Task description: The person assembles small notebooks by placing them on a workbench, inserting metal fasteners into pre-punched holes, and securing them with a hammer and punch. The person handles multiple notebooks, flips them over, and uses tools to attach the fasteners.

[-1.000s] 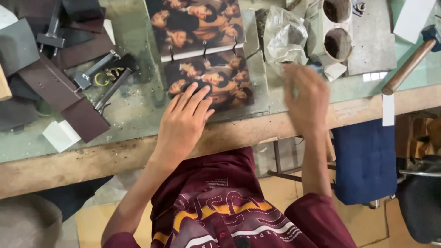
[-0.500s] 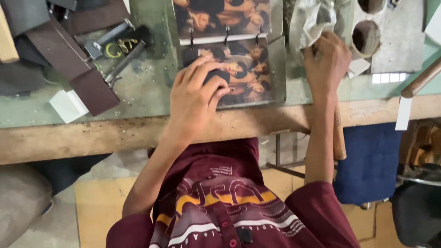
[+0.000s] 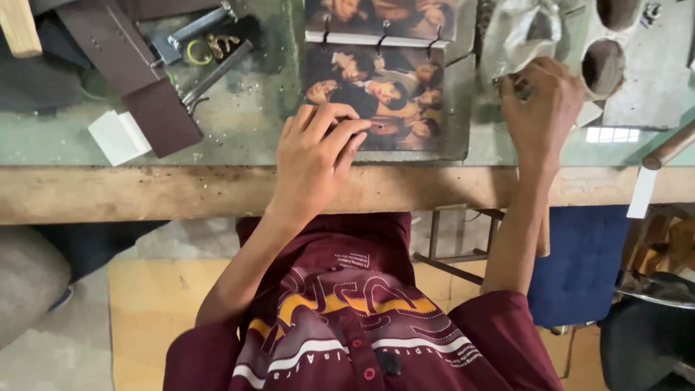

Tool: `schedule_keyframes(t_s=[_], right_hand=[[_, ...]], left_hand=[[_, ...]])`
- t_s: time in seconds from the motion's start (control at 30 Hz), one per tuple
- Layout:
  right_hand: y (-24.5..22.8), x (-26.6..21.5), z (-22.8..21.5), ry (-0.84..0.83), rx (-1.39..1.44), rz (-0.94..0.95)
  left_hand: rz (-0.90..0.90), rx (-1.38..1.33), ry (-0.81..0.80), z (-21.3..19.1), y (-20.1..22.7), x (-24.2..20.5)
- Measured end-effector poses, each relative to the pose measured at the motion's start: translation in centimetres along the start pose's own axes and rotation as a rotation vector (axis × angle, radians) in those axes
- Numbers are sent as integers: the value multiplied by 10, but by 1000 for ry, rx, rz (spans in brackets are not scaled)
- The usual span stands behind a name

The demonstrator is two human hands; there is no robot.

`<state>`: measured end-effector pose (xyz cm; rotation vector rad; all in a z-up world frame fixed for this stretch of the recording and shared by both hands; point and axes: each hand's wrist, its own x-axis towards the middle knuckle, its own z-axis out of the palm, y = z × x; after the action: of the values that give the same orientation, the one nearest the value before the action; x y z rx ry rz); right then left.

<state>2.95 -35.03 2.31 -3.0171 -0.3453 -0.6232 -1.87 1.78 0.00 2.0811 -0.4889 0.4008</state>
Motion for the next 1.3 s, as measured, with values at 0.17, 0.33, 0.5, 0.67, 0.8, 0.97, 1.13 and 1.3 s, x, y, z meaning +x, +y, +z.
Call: schedule_keyframes(t_s=[0.17,0.33,0.5,0.67,0.8,0.97,1.13,1.3], right_hand=[[-32,-13,-21,267,151,52],[-114,-16,-9,183,255,-166],[-155,-24,-17,-37,214,-312],[-156,-19,-19,-69,311,-161],[-157,-14,-16,-116,367,-31],[-158,3,-11,-160,567,-59],[-162,1,-6,-143,526,-148],[-163,4,-6,-152,543,-166]], left_hand=[[-3,67,29,13,1,-18],[-12,88,38,15,2,-21],[8,93,59,14,0,-22],[13,82,96,20,-7,-25],[8,62,92,18,-6,-26],[10,70,111,16,-5,-24],[8,69,115,18,-5,-25],[7,70,112,16,-5,-24]])
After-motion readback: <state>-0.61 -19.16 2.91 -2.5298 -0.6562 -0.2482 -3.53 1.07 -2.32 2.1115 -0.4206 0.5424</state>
